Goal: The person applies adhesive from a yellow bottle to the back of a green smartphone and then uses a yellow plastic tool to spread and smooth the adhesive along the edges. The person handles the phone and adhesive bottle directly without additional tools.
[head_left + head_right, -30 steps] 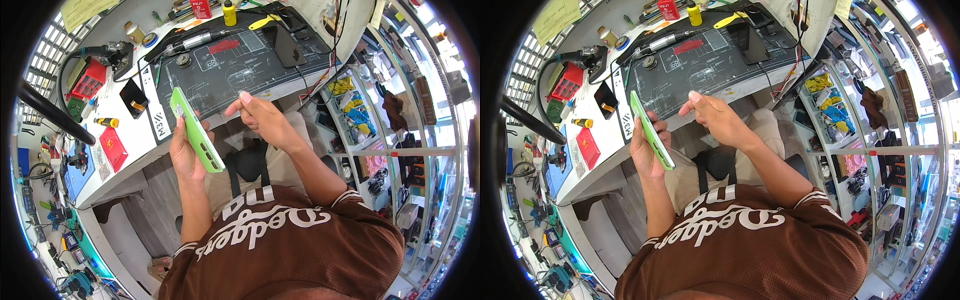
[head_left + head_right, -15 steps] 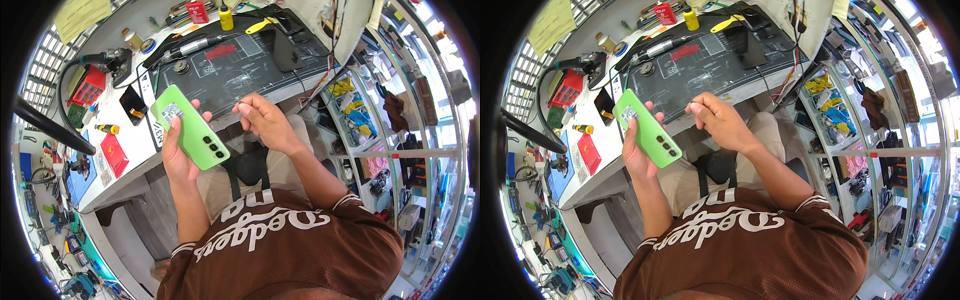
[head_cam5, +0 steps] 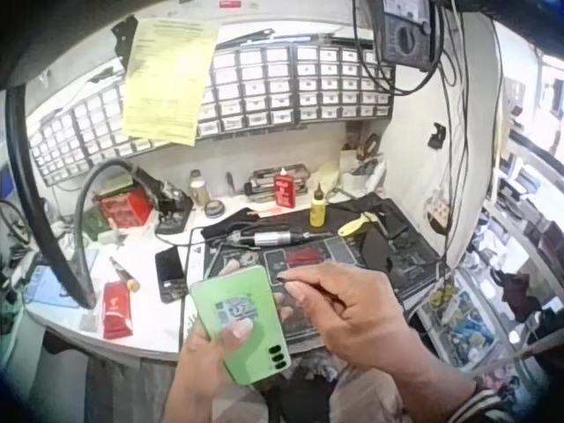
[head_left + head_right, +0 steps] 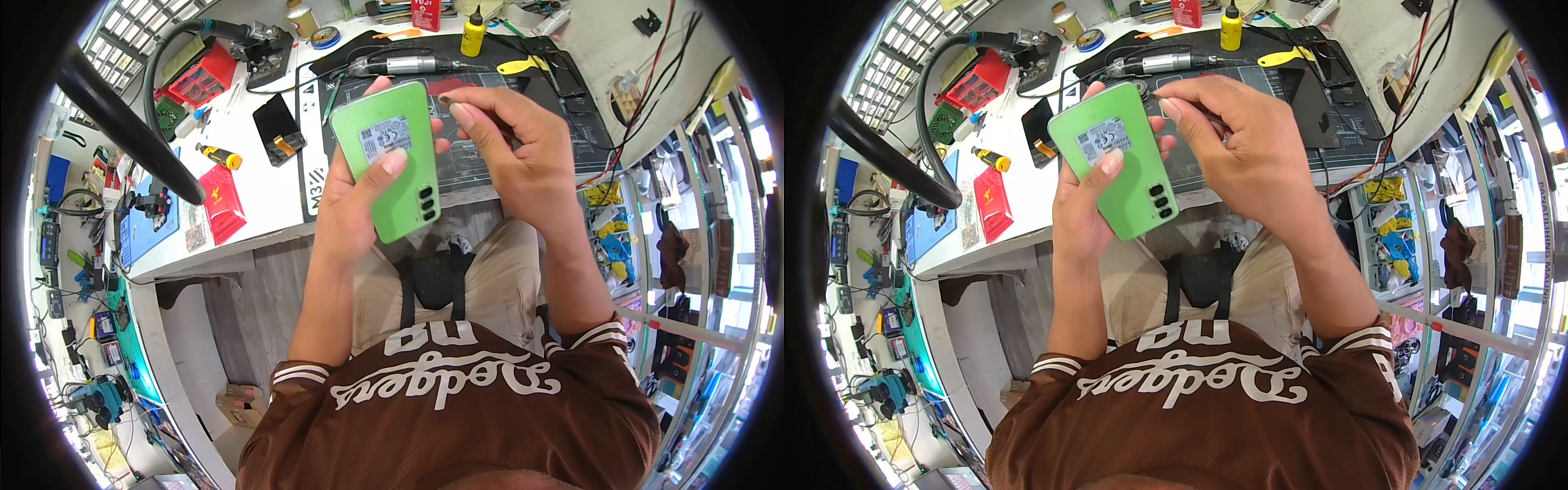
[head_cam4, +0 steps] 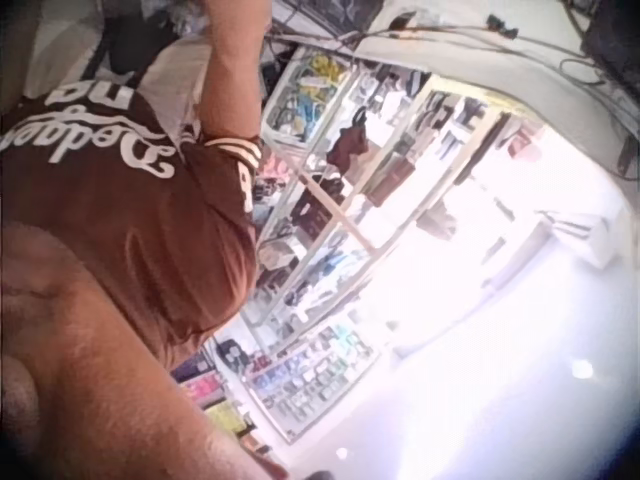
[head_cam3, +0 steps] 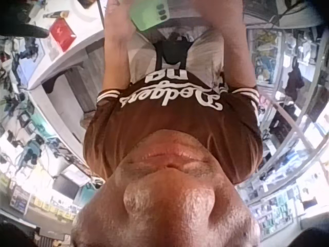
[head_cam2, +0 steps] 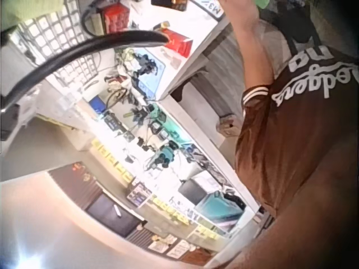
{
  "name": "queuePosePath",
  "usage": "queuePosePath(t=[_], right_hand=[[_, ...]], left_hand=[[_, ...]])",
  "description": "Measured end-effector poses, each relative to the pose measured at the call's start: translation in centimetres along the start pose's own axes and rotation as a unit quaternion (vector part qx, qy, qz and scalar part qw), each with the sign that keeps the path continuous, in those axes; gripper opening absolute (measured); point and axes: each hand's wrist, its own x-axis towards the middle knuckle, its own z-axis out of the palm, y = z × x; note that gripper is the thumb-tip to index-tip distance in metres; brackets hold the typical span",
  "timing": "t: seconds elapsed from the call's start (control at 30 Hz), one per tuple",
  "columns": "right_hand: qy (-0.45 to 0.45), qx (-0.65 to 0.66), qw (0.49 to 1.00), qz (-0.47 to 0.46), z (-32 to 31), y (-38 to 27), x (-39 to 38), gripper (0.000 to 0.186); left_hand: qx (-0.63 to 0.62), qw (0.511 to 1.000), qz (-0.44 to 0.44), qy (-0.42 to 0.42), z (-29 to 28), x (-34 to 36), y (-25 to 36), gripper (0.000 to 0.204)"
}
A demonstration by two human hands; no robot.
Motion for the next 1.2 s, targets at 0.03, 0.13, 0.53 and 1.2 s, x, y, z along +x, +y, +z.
queuePosePath(t=[0.03, 0.13, 0.53, 1.2], right_hand=[[-0.005, -0.007, 1.0, -0.021, 0.0, -0.2, 0.4, 0.016], [-0.029, 0.0, 0.999, -0.038, 0.0, -1.1, 0.7, 0.018], [-0.04, -0.035, 0.998, -0.024, 0.6, -3.7, -0.8, 0.022], [0.046, -0.177, 0.967, -0.179, 0.5, -5.9, -2.2, 0.017]], left_hand=[[-0.016, 1.0, -0.01, -0.009, 0.3, -0.3, 0.1, 0.078], [-0.053, 0.998, -0.039, -0.018, 0.7, -1.0, 0.4, 0.085], [-0.021, 0.999, -0.034, 0.023, 2.2, -3.1, 1.7, 0.094], [0.083, 0.994, 0.069, -0.015, 4.1, -5.2, 1.7, 0.063]])
